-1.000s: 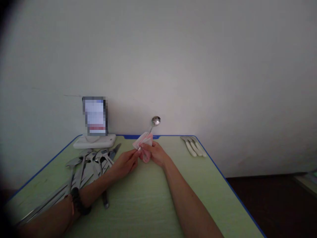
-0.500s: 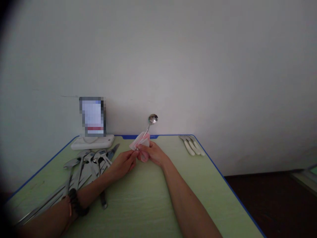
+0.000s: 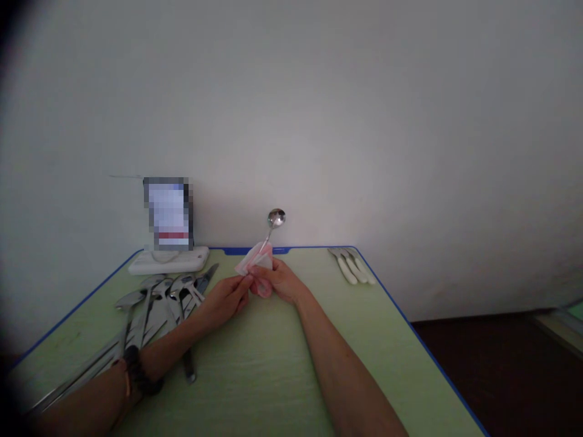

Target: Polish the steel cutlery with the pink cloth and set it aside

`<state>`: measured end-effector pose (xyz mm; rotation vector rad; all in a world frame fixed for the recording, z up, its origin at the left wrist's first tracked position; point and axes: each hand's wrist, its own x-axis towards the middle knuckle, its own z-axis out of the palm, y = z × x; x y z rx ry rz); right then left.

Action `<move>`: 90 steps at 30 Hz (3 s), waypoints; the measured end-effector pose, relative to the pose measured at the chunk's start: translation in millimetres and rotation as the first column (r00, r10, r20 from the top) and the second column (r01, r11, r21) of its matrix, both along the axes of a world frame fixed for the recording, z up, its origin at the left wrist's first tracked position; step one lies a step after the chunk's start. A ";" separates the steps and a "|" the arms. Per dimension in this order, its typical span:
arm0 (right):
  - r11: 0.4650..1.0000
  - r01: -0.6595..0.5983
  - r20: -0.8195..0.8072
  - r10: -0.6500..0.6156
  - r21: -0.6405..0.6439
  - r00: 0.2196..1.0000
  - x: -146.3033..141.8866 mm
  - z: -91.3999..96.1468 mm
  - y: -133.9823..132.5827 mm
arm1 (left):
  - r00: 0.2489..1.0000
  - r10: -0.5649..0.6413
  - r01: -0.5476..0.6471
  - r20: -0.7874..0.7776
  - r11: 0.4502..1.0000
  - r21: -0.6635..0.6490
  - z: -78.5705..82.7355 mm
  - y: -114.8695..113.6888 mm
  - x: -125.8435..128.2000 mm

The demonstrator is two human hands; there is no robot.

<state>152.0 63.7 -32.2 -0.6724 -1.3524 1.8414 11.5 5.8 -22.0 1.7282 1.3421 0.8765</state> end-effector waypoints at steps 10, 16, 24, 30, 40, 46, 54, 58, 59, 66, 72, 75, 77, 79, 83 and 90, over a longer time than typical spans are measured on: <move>0.999 -0.020 -0.006 0.020 -0.049 1.000 -0.7 1.5 -0.2 | 0.999 -0.009 0.010 -0.047 1.000 0.008 2.3 -0.9 -1.1; 0.974 0.112 -0.115 -0.137 -0.195 0.984 -4.0 -0.7 2.4 | 0.894 -0.050 0.159 -0.446 0.965 0.210 1.4 -3.1 -2.0; 0.876 0.232 -0.308 -0.380 -0.423 0.872 -3.9 -0.9 13.6 | 0.866 -0.063 0.154 -0.496 0.978 0.144 0.7 -5.2 0.3; 0.903 0.131 -0.372 -0.296 -0.409 0.880 -0.3 6.1 7.8 | 0.978 -0.121 0.136 -0.168 0.988 0.080 -0.3 -3.4 -1.2; 0.995 0.008 -0.111 -0.020 -0.102 0.994 -2.7 2.7 -2.8 | 0.994 -0.043 0.051 -0.096 0.995 0.086 -0.4 0.0 -2.2; 0.995 -0.068 -0.060 0.063 -0.072 0.996 -1.1 2.2 -1.9 | 0.990 0.010 0.005 -0.140 0.994 0.107 -1.5 1.1 -2.8; 0.998 -0.050 -0.006 0.050 -0.026 0.999 -1.8 -0.7 -0.8 | 0.989 0.038 -0.025 -0.145 0.996 0.090 -1.1 -0.8 -1.7; 0.998 -0.024 -0.067 0.020 -0.065 0.998 -2.4 0.6 -2.0 | 0.986 0.056 -0.040 -0.156 0.993 0.107 -0.2 -0.3 -0.2; 0.997 -0.029 -0.081 0.024 -0.066 0.996 -2.2 1.1 -2.2 | 0.986 0.056 -0.039 -0.159 0.993 0.109 0.0 0.0 0.0; 0.994 -0.051 -0.037 0.047 -0.100 0.998 -2.3 1.4 -2.7 | 0.890 0.058 0.024 -0.453 0.985 0.173 3.1 -2.2 -1.3; 0.994 0.077 -0.001 -0.077 -0.081 0.997 -7.7 -0.7 -1.7 | 0.605 0.129 0.084 -0.785 0.971 0.225 12.9 -9.3 2.9; 0.992 0.114 0.066 -0.111 -0.045 0.992 -7.8 -2.3 0.0 | 0.596 0.119 0.069 -0.794 0.978 0.199 14.6 -11.7 5.5; 0.994 0.110 0.108 -0.108 -0.015 0.988 -6.8 -3.8 1.8 | 0.609 0.113 0.061 -0.785 0.980 0.188 13.5 -12.0 5.7; 0.995 0.095 0.134 -0.095 0.008 0.986 -5.5 -5.1 3.6 | 0.614 0.120 0.051 -0.780 0.980 0.190 11.8 -11.4 5.1; 0.997 0.082 0.138 -0.082 0.006 0.987 -4.5 -6.1 4.5 | 0.597 0.136 0.061 -0.791 0.975 0.214 11.6 -10.6 4.3; 0.970 0.170 -0.035 -0.178 -0.175 0.983 -8.2 -0.4 0.7 | 0.609 0.159 0.105 -0.777 0.955 0.278 11.4 -12.2 5.0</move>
